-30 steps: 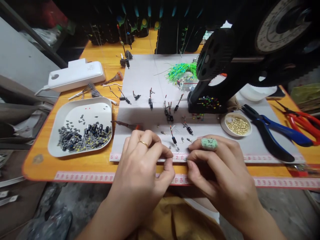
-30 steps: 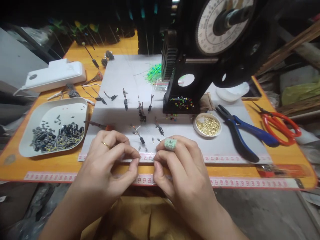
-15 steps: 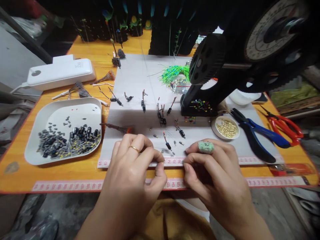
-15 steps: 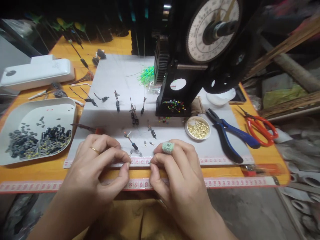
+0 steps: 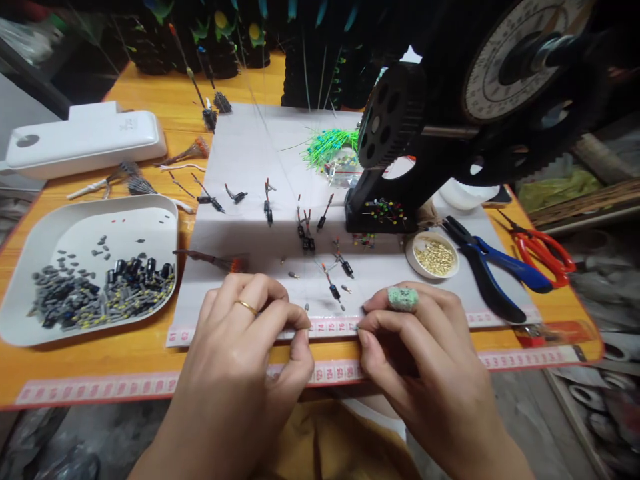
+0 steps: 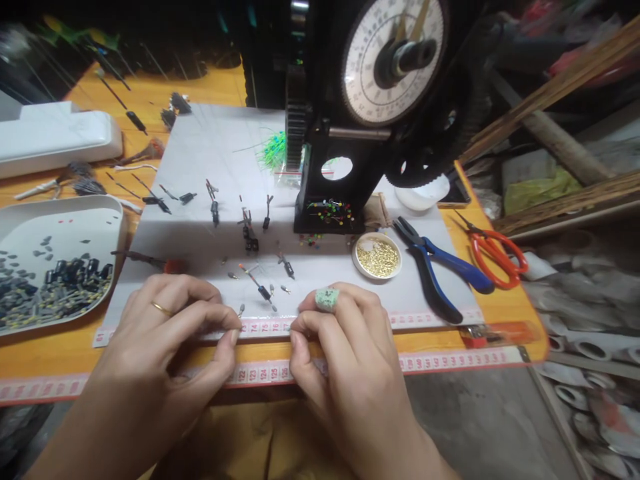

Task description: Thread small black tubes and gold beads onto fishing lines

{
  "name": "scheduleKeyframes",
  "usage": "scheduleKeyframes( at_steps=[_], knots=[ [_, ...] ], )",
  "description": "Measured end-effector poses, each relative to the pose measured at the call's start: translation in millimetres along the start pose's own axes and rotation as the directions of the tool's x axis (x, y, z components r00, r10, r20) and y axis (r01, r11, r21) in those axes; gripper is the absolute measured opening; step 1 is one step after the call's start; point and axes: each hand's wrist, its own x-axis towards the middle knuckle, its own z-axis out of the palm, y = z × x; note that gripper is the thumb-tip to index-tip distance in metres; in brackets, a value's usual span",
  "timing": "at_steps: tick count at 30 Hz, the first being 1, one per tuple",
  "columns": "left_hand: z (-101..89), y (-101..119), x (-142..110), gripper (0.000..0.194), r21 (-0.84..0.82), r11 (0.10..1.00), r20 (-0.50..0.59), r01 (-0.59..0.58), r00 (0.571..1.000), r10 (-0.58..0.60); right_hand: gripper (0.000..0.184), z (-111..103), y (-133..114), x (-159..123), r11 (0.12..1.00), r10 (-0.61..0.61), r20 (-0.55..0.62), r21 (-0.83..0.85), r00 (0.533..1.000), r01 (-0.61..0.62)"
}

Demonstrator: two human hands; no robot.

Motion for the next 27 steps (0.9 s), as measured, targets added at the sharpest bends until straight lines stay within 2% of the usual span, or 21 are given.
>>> scheduleKeyframes(
  at_steps=[6,12,27],
  knots=[
    [0.1,2.3,0.3,0.014,-0.002,1.0,-0.007,-0.002,1.0,0.002,0.011,0.5,-0.1,0.2,1.0,0.011,0.01,-0.02,1.0,-0.011],
    [-2.6,5.2,0.9,0.015,0.005,0.998,0.039,0.065,0.997,-0.065,0.007,-0.9,-1.4,0.5,0.998,0.007,0.013,-0.058,1.0,-0.006],
    [-1.8,0.4,2.3,0.012,-0.048,0.997,0.038,0.066,0.997,-0.065,0.004,-1.0,0.3,-0.2,0.996,-0.027,0.016,-0.08,1.0,0.029]
  ],
)
